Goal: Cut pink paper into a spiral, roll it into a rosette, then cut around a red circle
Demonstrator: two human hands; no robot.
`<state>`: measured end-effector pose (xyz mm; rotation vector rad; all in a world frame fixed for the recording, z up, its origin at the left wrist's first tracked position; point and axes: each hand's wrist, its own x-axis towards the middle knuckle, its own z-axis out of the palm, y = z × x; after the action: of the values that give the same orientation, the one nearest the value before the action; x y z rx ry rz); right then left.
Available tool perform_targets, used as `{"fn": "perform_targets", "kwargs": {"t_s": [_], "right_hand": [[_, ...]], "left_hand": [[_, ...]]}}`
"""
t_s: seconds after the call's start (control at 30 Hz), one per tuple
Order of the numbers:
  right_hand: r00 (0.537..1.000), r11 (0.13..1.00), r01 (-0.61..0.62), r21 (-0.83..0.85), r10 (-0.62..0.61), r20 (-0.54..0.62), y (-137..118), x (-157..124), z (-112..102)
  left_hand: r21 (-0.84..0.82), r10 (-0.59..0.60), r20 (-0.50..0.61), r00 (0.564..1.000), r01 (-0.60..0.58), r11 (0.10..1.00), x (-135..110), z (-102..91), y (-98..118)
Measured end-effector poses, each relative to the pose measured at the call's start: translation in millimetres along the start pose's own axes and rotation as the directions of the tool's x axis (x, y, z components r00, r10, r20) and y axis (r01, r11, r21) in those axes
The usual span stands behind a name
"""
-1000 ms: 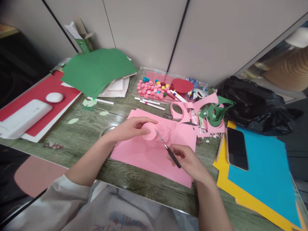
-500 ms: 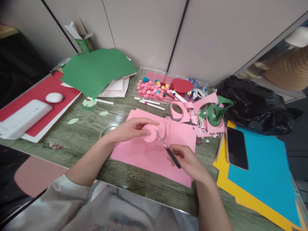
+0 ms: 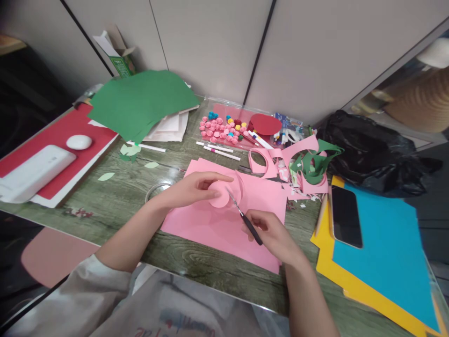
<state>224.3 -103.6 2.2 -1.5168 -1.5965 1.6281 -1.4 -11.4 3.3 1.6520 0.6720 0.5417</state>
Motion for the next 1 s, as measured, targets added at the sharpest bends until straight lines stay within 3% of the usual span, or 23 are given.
{"fn": "perform_targets", "kwargs": {"t_s": [0.47, 1.0], "right_hand": [[1.0, 1.0, 0.006, -0.023, -0.006, 0.001, 3.3, -1.1, -3.2], [0.998, 1.0, -0.003, 0.03, 0.001, 0.062, 0.3, -0.8, -1.7]], "left_hand": [[-0.006, -0.02, -0.073, 0.997, 0.019, 1.0, -0.3, -2.3, -1.8], [-0.02, -0.03, 0.046, 0.998, 0.031, 0.999, -1.3, -0.7, -3.8]]}}
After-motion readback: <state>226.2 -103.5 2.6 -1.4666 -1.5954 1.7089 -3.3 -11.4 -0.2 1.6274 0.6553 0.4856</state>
